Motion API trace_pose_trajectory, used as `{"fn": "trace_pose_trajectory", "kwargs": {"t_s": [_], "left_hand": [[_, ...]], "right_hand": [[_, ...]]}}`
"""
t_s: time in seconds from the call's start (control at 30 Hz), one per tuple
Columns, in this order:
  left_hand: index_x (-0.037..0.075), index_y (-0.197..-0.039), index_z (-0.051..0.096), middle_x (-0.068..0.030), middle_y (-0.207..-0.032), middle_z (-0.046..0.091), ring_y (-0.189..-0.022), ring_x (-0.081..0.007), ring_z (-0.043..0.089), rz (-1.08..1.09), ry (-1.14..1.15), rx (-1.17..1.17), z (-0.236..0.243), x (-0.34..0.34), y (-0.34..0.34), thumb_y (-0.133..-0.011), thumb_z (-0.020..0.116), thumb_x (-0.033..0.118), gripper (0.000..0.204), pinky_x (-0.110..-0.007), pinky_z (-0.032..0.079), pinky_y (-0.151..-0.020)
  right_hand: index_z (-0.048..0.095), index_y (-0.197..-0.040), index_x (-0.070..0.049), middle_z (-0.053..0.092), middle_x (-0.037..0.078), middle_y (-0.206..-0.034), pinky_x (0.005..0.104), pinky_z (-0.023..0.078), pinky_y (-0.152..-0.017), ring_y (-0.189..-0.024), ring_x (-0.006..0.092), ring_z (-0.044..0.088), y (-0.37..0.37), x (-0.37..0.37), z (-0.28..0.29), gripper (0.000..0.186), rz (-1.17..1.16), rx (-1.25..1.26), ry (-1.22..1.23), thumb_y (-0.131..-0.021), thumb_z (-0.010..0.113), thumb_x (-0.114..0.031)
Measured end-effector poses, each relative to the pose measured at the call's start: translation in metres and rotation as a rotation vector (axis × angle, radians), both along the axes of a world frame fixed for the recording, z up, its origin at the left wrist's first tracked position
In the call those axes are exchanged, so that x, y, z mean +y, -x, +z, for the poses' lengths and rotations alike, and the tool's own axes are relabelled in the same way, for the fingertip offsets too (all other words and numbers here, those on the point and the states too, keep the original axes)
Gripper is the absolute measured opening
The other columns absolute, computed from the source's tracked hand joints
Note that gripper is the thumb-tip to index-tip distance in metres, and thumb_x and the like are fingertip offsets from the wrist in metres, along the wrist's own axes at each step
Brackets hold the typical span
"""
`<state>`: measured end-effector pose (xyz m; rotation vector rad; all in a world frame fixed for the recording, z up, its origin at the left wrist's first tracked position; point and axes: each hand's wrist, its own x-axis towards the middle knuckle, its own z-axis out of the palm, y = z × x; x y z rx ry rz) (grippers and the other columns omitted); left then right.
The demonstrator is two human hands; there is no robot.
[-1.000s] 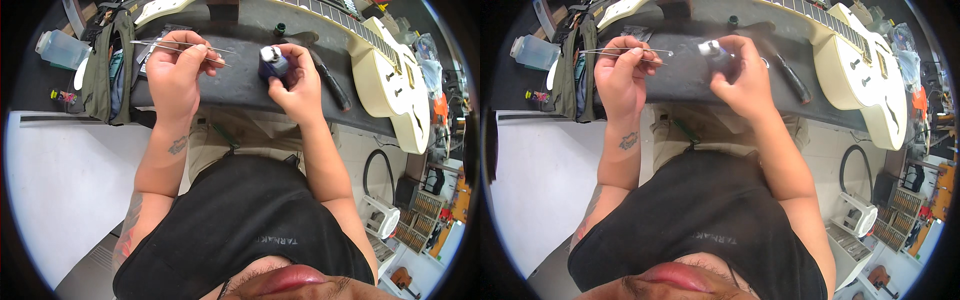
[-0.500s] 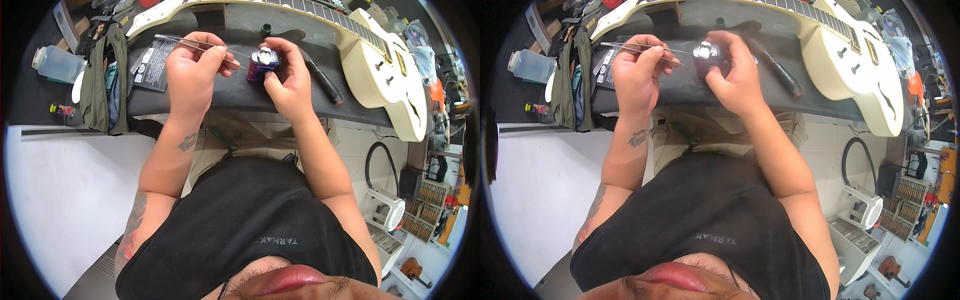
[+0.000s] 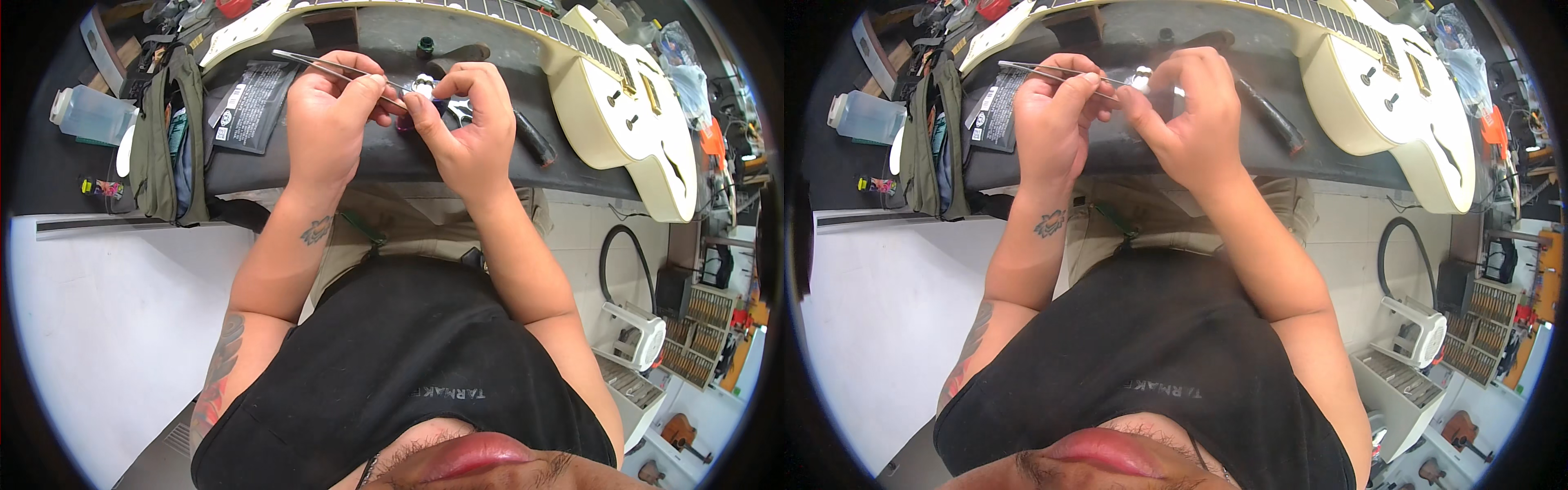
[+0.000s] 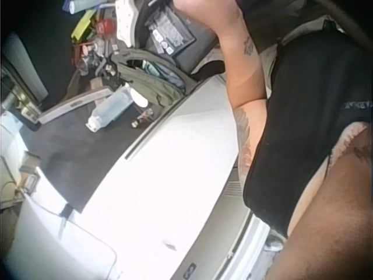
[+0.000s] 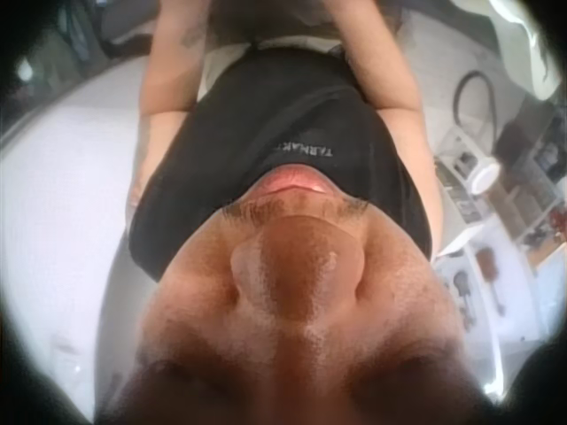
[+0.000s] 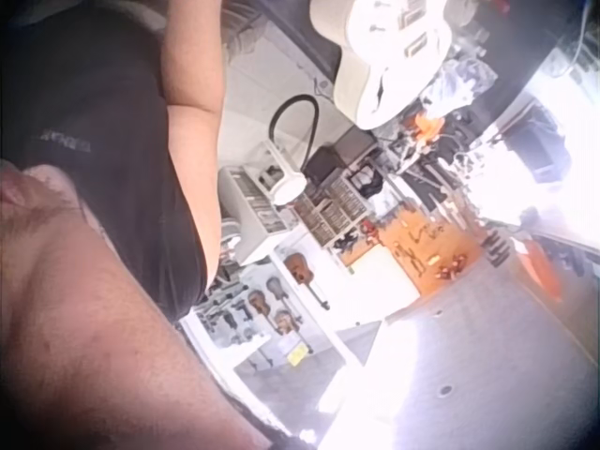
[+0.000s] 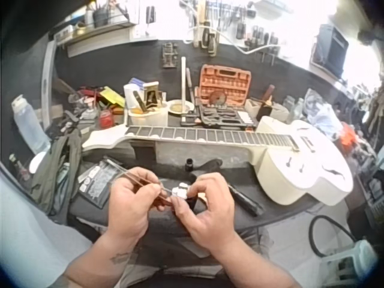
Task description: The person prepares and repairs components of a musical instrument by using a ruler and cloth to apply a substance to a small metal part, then uses scissors and tweezers to work on the internal elements of a purple device.
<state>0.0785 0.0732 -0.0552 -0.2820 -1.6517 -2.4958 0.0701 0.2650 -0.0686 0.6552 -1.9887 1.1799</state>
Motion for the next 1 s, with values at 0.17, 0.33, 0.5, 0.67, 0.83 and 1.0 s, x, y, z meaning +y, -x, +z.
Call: {"fn": "trace_pose_trajectory", "kwargs": {"t_s": [0.17,0.33,0.5,0.67,0.83,1.0], "left_hand": [[-0.002,-0.113,0.069,-0.0143,-0.094,0.079,-0.079,-0.0191,0.077,-0.007,-0.098,-0.061,0.003,0.008,-0.001,-0.105,0.068,0.004,0.010,-0.030,0.062,-0.068],[-0.001,-0.113,0.069,-0.0137,-0.094,0.079,-0.080,-0.0210,0.079,0.010,-0.134,-0.065,0.002,0.009,-0.002,-0.106,0.069,0.006,0.009,-0.030,0.062,-0.069],[0.000,-0.113,0.069,-0.0132,-0.094,0.079,-0.080,-0.0215,0.080,-0.008,-0.150,-0.045,-0.001,0.006,0.000,-0.106,0.070,0.007,0.009,-0.030,0.062,-0.068],[0.000,-0.112,0.069,-0.0125,-0.093,0.078,-0.079,-0.0215,0.079,0.010,-0.186,-0.042,-0.002,-0.002,-0.004,-0.105,0.068,0.005,0.009,-0.031,0.062,-0.067],[0.001,-0.116,0.069,-0.0132,-0.098,0.078,-0.082,-0.0229,0.078,0.044,-0.232,-0.004,0.003,-0.007,-0.011,-0.102,0.068,0.005,0.014,-0.033,0.059,-0.070],[-0.002,-0.113,0.069,-0.0117,-0.093,0.078,-0.079,-0.0192,0.077,0.047,-0.123,0.087,0.019,0.005,-0.013,-0.104,0.069,0.002,0.010,-0.032,0.061,-0.069]], "right_hand": [[0.071,-0.098,-0.004,0.070,0.011,-0.100,0.0405,0.055,-0.084,-0.094,0.0289,0.068,-0.004,-0.001,0.000,0.026,0.025,-0.113,0.104,-0.088,0.091,-0.017],[0.076,-0.099,-0.004,0.072,0.011,-0.104,0.0391,0.056,-0.088,-0.098,0.0277,0.070,-0.004,0.002,-0.004,0.020,0.098,-0.208,0.222,-0.089,0.089,-0.015],[0.078,-0.100,-0.006,0.075,0.011,-0.112,0.0388,0.057,-0.094,-0.105,0.0283,0.072,-0.005,0.001,-0.007,0.015,0.090,-0.197,0.220,-0.090,0.088,-0.012],[0.076,-0.105,-0.002,0.074,0.012,-0.121,0.0352,0.056,-0.097,-0.110,0.0226,0.071,-0.004,0.004,-0.012,0.016,0.132,-0.180,0.209,-0.094,0.087,-0.004],[0.074,-0.112,0.002,0.071,0.012,-0.127,0.0322,0.056,-0.099,-0.112,0.0173,0.069,-0.003,0.004,-0.016,0.018,0.193,-0.207,0.201,-0.098,0.085,0.003],[0.077,-0.099,-0.005,0.080,0.010,-0.111,0.0367,0.058,-0.092,-0.103,0.0261,0.075,0.001,-0.001,-0.020,0.018,0.106,-0.168,0.297,-0.091,0.092,-0.010]]}}
